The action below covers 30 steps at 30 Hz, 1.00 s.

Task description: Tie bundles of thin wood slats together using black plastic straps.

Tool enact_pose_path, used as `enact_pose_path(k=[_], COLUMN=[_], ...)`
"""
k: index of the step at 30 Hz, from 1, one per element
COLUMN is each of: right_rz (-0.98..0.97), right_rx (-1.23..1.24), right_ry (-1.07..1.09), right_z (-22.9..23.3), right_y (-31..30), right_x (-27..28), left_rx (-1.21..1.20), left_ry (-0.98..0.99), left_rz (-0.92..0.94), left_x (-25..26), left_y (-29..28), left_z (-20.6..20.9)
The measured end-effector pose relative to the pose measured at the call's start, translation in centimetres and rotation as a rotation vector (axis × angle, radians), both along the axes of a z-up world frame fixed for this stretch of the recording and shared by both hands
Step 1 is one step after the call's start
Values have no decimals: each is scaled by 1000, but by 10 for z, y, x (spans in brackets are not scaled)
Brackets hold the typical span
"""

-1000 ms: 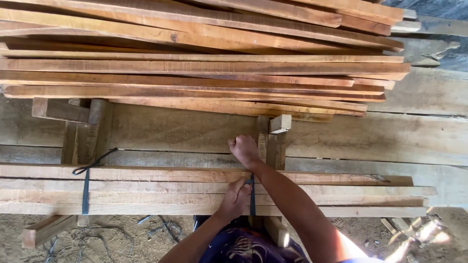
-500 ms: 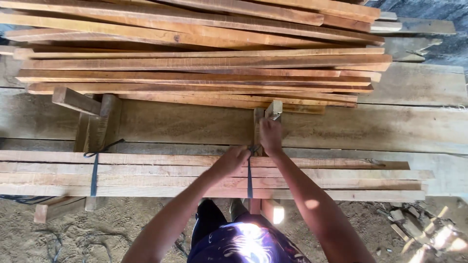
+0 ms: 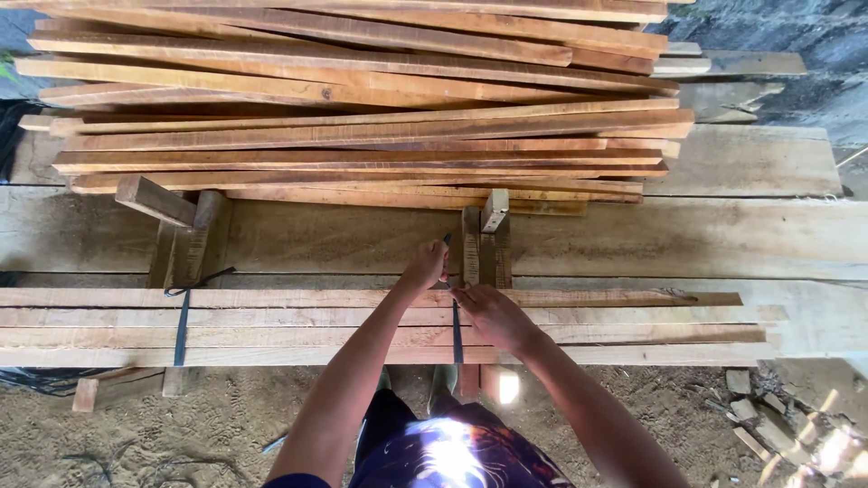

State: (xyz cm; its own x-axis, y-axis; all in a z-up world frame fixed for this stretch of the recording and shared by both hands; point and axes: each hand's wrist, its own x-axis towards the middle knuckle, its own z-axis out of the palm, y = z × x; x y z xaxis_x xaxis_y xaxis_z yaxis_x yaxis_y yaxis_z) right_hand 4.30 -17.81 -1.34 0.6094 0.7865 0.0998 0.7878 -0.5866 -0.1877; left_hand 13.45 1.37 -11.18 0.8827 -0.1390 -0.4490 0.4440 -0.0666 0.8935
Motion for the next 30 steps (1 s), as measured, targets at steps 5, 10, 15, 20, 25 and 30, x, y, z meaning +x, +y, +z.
enact_pose_path(k=[5,10,15,20,25,30], right_rz=[22,30,38,14,-2,-63], right_rx=[-159,-136,-211,-201,-131,97], right_ry=[-119,-175,-90,-34,0,146], right_z=[18,-5,1,8,20,31], right_y=[9,5,10,11,9,-2], right_x=[1,-3,-4,-8,-10,-10], left_rx=[-196,483,880,847,752,708], left_ry=[-5,-303,-317,-271,-213,-190], left_rz=[141,-168,-301,-110,-15,-15], left_x=[-8,-62,-88,-85,-85,-82], left_y=[0,14,1,-10,-15,-11], left_z=[6,97,72,70,82,84])
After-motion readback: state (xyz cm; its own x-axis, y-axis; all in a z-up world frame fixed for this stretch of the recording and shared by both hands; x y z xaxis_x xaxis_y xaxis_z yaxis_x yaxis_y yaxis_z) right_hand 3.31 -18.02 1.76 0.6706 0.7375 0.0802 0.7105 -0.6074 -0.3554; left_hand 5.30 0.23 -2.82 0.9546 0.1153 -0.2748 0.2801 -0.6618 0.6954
